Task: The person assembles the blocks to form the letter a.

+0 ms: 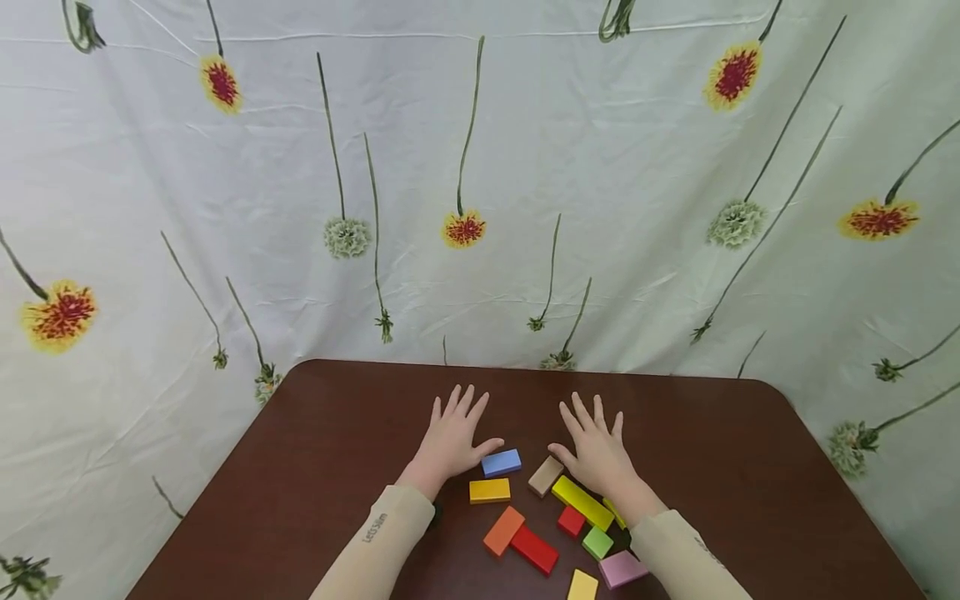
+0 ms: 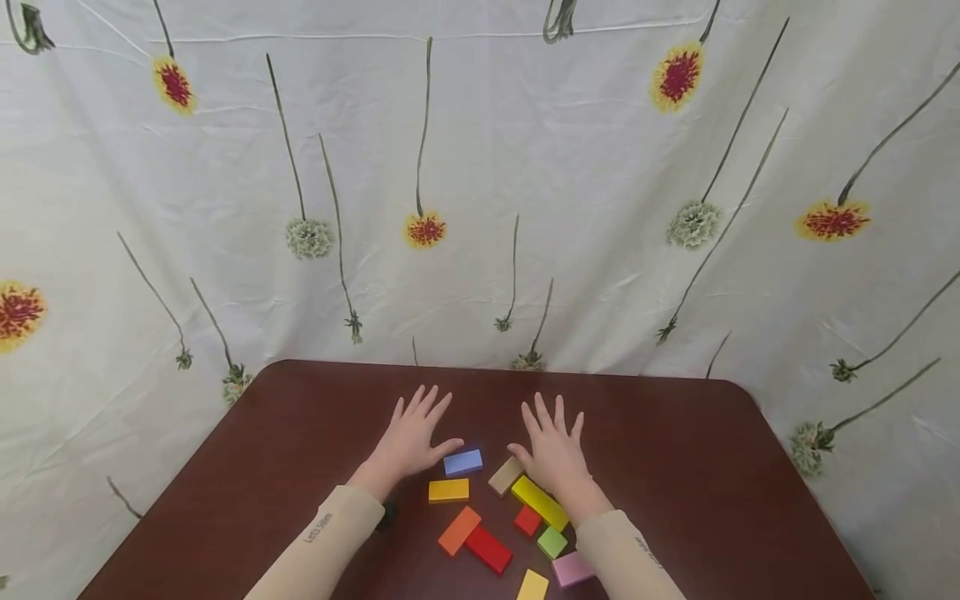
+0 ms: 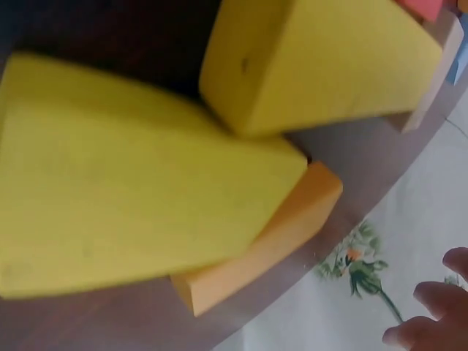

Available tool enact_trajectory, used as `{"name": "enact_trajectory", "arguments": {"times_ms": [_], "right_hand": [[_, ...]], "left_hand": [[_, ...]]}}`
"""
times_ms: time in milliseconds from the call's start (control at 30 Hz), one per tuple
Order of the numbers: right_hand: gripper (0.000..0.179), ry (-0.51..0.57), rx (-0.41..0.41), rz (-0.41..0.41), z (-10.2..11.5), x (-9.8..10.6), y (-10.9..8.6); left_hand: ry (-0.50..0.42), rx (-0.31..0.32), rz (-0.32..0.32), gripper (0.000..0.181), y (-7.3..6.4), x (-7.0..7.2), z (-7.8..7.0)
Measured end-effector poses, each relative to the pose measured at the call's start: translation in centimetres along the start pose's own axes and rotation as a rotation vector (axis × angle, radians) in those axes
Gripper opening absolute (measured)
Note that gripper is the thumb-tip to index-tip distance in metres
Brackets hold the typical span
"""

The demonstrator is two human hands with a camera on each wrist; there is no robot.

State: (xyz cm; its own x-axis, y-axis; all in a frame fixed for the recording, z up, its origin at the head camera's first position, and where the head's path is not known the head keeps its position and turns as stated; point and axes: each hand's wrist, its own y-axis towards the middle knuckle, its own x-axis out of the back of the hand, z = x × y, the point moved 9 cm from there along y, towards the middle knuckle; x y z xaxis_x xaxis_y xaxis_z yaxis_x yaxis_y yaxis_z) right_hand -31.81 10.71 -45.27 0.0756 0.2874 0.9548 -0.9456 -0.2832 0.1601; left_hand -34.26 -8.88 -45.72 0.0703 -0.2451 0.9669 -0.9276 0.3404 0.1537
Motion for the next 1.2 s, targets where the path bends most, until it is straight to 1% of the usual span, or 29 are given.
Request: {"name": "enact_trajectory", "arguments": {"times_ms": [133,267,333,433,567,700,900,1033,1200], "right_hand": [[0.067,0.033,0.007,0.055,0.5,-1.0,-0.1],[0.061,0.109,0.02,0.13,1.2,-1.9,-0.4],[0.06,0.146,0.028,0.161,1.6,-2.2,-0.5],[0.063,0.17,0.046,0.199,2.1,-2.6,-0.7],[0.06,0.185,0.074,0.217,2.5,-2.8,-0.7],[0.05,0.195,0.087,0.228,2.8,-2.7,-0.5],[0.034,0.198,0.11,0.235,3.1,-2.8,-0.4],[0.032,0.208,0.126,0.251,3.2,-2.9,-0.3],[0.03,0.255,0.134,0.285,3.3,-2.8,-0.5]], "left_hand": [[-0.003,-0.02,0.021,0.074,-0.3,-0.6,-0.5],[-0.032,-0.05,0.057,0.067,-0.8,-1.4,-1.2],[-0.049,-0.056,0.074,0.064,-1.0,-1.8,-1.4],[-0.05,-0.062,0.092,0.061,-1.2,-2.4,-1.6],[-0.041,-0.084,0.093,0.056,-1.1,-2.6,-2.0],[-0.035,-0.103,0.09,0.048,-0.9,-2.5,-2.5],[-0.025,-0.115,0.101,0.032,-0.7,-2.6,-3.1],[-0.041,-0.108,0.107,0.028,-0.5,-2.6,-3.4],[-0.085,-0.081,0.111,0.03,-0.5,-2.8,-3.2]]}}
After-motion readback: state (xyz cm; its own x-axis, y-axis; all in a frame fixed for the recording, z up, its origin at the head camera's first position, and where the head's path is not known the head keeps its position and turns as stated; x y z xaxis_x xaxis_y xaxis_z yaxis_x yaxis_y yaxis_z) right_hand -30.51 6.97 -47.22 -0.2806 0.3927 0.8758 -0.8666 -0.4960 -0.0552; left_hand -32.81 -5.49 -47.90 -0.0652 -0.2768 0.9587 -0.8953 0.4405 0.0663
